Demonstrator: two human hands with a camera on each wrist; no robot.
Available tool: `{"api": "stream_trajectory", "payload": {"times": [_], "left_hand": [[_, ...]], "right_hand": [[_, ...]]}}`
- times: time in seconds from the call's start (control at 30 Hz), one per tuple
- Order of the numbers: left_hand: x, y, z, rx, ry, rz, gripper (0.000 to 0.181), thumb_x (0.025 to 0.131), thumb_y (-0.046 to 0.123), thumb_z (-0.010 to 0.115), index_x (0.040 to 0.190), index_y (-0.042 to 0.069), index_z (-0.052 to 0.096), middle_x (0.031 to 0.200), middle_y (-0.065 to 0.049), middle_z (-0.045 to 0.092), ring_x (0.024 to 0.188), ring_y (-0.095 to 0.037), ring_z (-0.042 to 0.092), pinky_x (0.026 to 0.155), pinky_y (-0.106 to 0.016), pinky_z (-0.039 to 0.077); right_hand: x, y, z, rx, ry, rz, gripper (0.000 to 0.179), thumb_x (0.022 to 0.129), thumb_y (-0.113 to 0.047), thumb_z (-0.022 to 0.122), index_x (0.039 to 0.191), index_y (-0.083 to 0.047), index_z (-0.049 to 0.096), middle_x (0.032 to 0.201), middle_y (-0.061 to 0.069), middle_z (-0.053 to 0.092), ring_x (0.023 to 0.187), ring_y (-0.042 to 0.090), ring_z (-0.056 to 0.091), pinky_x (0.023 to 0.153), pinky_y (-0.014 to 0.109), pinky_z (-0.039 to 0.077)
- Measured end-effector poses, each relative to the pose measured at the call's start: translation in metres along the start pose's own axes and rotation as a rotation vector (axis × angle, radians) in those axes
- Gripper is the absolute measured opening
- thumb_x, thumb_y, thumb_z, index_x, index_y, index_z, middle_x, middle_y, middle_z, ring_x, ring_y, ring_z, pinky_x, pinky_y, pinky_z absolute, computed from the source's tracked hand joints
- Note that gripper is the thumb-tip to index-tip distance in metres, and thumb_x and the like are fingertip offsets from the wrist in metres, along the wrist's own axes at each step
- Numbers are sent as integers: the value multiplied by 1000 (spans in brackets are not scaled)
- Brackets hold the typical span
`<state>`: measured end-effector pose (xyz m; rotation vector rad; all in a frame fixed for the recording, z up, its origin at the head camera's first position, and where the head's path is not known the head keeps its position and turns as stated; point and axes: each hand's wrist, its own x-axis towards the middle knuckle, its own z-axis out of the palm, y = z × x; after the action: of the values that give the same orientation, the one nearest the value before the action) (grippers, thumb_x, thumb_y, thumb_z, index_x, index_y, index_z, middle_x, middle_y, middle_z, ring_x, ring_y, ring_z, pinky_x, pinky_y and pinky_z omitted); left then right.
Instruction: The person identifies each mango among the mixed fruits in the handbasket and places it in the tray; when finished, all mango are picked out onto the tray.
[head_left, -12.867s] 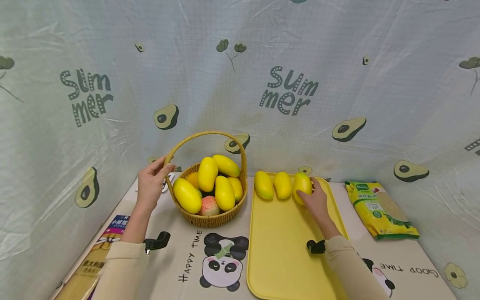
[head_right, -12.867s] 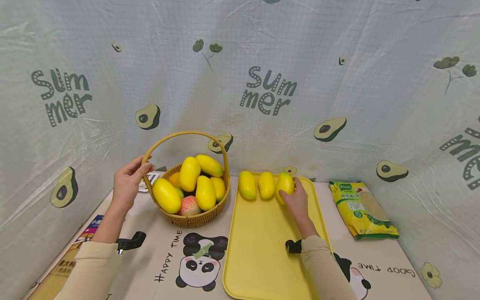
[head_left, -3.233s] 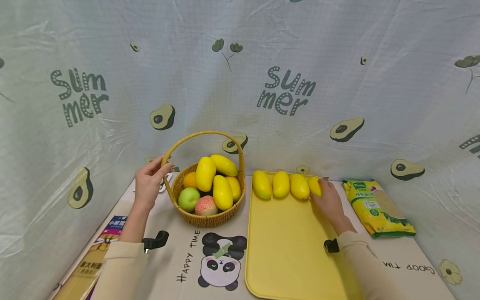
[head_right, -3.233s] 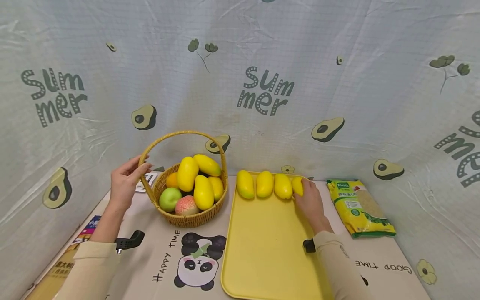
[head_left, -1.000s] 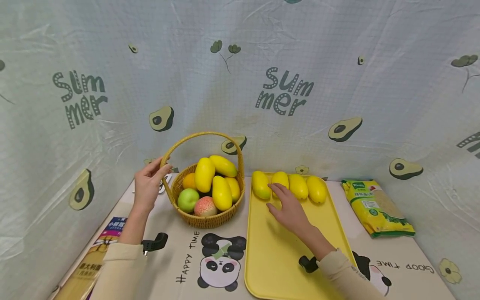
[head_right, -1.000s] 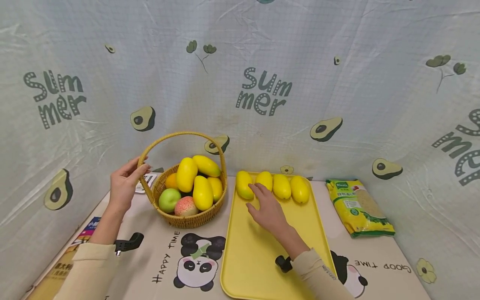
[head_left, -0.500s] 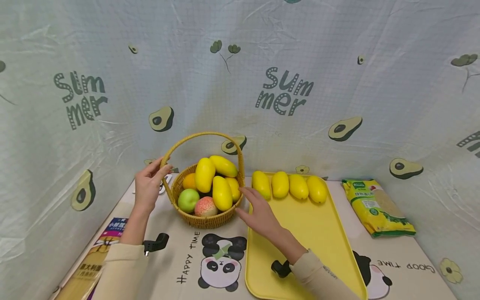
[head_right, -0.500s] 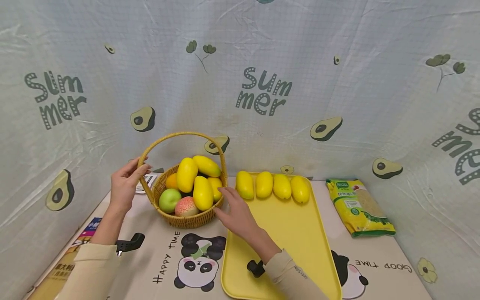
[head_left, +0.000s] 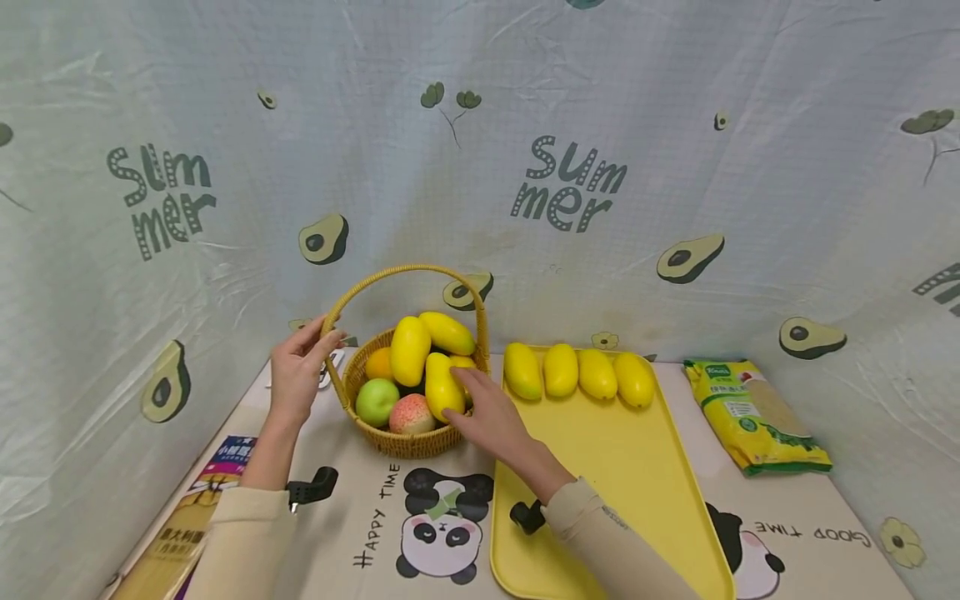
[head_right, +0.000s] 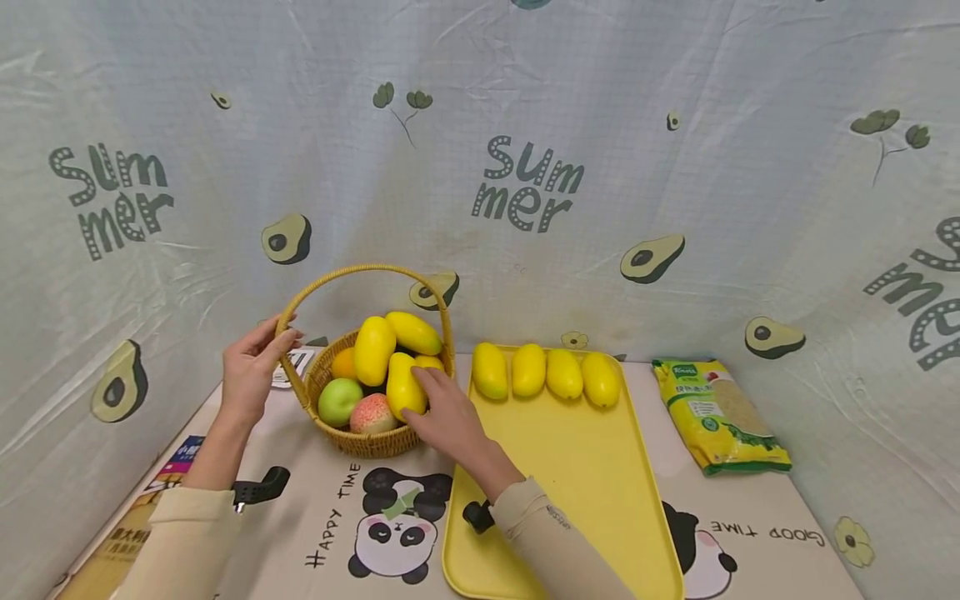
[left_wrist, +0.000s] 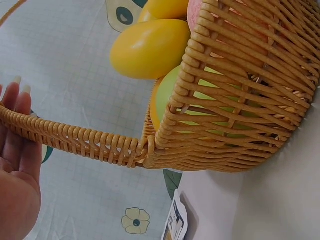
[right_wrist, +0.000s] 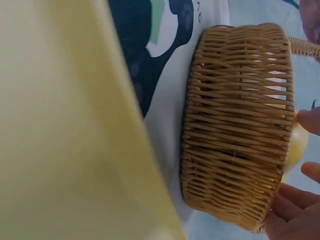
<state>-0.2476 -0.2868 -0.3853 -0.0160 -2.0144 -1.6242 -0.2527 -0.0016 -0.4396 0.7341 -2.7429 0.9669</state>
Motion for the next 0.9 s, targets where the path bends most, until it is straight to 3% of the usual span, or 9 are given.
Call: {"api": "stream_trajectory", "payload": {"times": [0.23,0.5,0.9], "left_hand": [[-2,8,0,-24,0,-56,41,96,24,66,134,9,63,89,18,70,88,-1,65,85,-15,48],[-10,29,1,-36,-9,-43,42,96,22,67,134,6,63,86,20,69,86,-2,65,84,-14,49],[2,1,1,-8,10,-52,43,96,29,67,136,14,63,89,20,68,90,-3,64,84,-16,48]], "right_hand": [[10,-8,5,-12,-24,14,67,91,-41,65,151,-22,41,153,2,43,132,26,53,110,44,45],[18,-14,12,-74,3,40,73,89,-45,65,154,-24,37,151,3,46,124,27,58,103,46,48],[24,-19,20,-64,20,74,81,84,-40,66,156,-25,31,148,4,49,122,28,57,103,48,46]]}}
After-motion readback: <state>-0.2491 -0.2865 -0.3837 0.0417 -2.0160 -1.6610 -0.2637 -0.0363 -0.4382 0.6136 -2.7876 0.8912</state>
